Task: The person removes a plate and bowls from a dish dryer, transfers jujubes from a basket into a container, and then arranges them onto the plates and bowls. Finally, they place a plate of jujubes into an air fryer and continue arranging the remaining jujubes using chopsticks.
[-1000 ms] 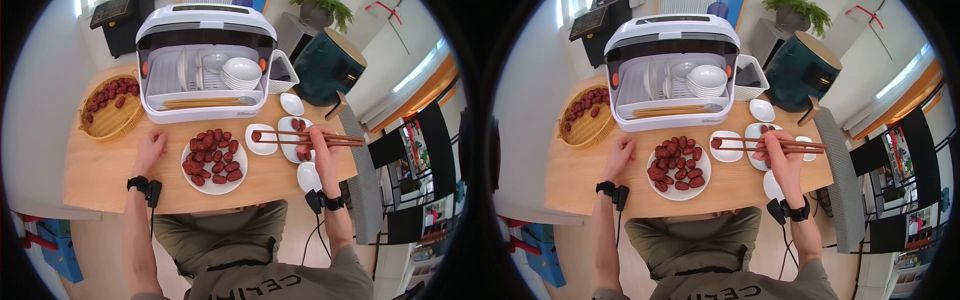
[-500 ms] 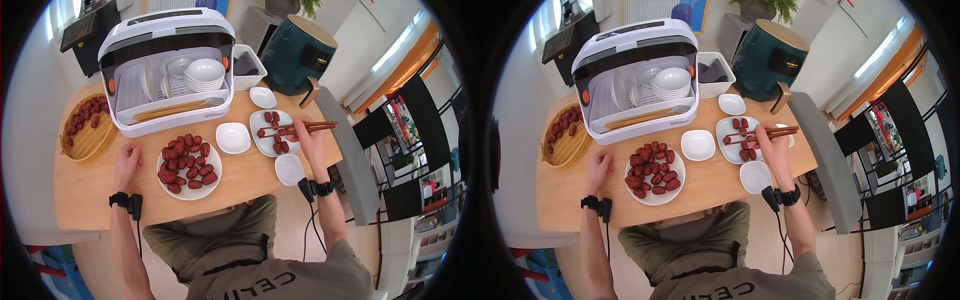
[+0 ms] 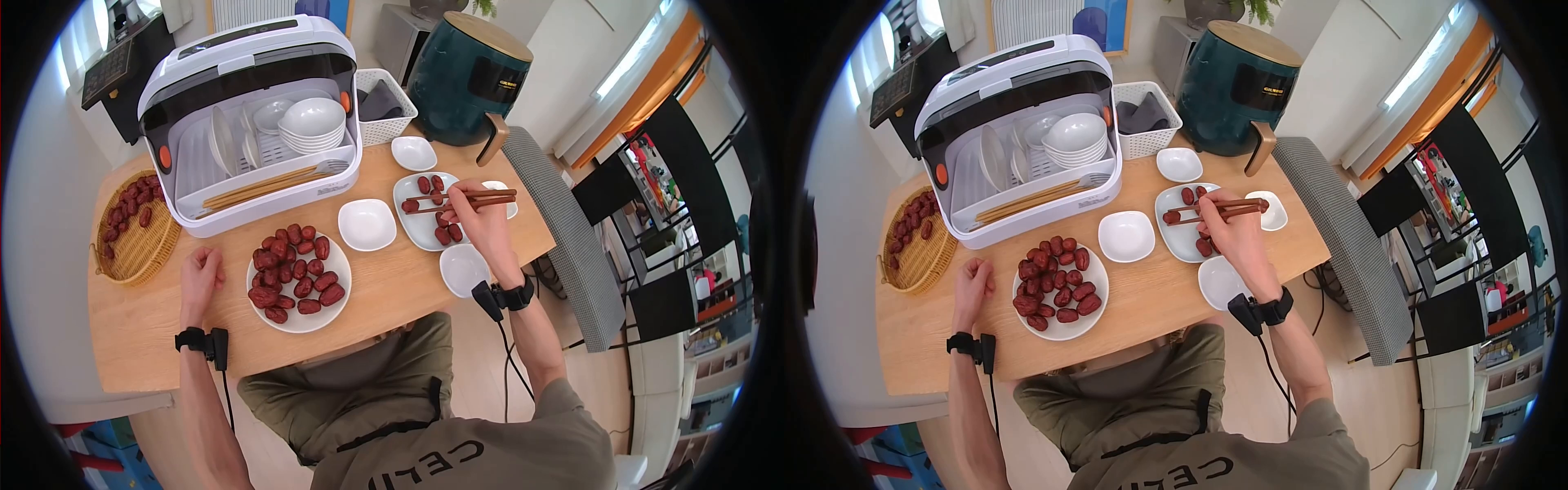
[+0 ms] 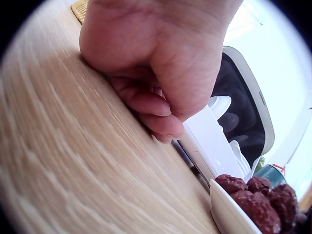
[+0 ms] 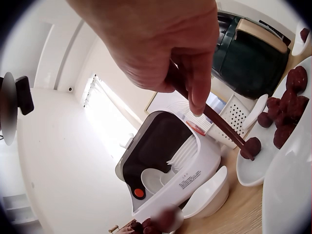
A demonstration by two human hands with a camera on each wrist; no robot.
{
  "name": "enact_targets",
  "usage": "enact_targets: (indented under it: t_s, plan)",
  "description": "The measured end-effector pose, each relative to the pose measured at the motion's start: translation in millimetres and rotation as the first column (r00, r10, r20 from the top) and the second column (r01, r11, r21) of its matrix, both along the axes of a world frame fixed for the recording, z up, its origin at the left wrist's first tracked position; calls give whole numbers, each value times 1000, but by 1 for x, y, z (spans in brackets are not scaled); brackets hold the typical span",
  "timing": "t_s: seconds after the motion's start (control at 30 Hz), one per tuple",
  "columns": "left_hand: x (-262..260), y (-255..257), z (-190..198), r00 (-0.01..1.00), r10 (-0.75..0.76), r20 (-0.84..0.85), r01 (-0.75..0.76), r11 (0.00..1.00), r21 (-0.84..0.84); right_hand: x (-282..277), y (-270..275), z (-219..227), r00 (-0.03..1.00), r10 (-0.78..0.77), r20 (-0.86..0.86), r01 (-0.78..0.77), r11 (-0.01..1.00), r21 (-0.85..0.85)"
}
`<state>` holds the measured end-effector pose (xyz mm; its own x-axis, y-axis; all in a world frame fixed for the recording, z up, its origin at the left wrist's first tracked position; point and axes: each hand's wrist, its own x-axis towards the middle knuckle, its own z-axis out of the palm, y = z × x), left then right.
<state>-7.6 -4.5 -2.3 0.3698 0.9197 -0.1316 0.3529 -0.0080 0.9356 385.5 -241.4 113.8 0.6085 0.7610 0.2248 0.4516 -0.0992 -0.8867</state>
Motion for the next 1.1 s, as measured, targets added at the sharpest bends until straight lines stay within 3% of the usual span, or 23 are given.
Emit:
enact_targets:
  t_s: [0.4,0.6,0.67,1.1]
  plan:
    - [0,-1,3,1000,9,-19,-9,1000,14,13,-8,5,991,-6,-137,15,997,70]
    - [0,-3,5,999,7,-46,-5,999,50,24,-15,3,999,-36,-27,39,992,122]
    - [0,-2,4,999,9,-38,-7,999,43,26,-15,0,999,-22,28,20,999,46]
    - [2,-2,5,999,31,-24,-29,998,49,14,-9,0,999,7,36,-6,1000,-15]
